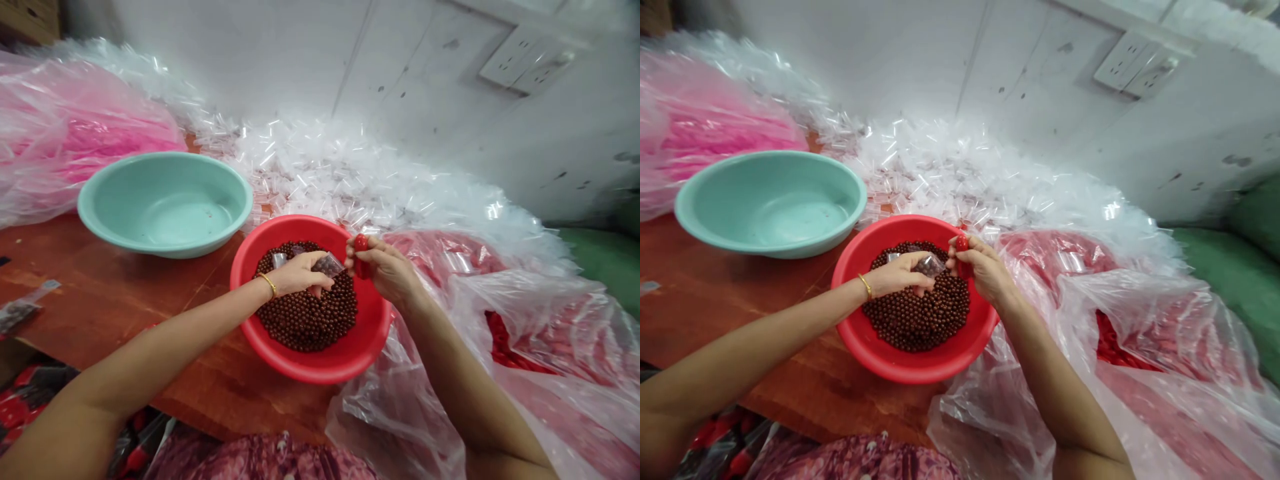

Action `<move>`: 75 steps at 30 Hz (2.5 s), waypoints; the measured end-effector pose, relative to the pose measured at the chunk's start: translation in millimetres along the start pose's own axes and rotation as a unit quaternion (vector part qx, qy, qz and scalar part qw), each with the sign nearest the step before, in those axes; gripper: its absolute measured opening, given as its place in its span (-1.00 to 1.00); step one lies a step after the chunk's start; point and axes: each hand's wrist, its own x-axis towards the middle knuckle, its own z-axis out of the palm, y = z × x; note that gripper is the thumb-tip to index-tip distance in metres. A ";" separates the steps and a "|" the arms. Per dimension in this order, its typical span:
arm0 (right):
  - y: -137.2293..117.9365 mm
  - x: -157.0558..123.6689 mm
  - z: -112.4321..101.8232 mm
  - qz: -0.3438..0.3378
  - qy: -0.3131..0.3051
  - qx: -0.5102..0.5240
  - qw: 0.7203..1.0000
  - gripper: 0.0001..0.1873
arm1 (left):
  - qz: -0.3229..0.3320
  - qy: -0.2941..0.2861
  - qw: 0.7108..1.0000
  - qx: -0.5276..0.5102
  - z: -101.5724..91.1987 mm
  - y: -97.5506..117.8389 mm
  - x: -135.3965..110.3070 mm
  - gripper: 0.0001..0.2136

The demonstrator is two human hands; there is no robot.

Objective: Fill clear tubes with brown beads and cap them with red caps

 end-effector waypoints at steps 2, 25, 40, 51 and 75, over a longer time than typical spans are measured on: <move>-0.4 1.3 2.1 -0.033 0.020 0.029 0.999 -0.74 | -0.006 -0.001 1.000 0.006 0.1 0.6 0.1 -0.81; 29.6 1.9 36.6 -0.206 0.003 0.034 0.978 -0.77 | 0.045 0.015 0.988 -0.147 -5.7 7.1 -0.1 -0.79; 35.6 -8.4 16.6 -0.274 0.079 -0.182 0.941 -0.77 | 0.057 0.038 0.992 -0.103 -4.6 6.8 -3.0 -0.76; 35.0 -14.4 8.7 -0.292 0.063 -0.400 0.867 -0.66 | 0.024 0.109 0.993 0.039 -0.7 2.6 0.0 -0.78; 34.9 -28.9 3.0 -0.463 0.010 -0.464 0.755 -0.48 | 0.097 0.088 0.965 0.225 -2.8 0.9 -5.2 -0.85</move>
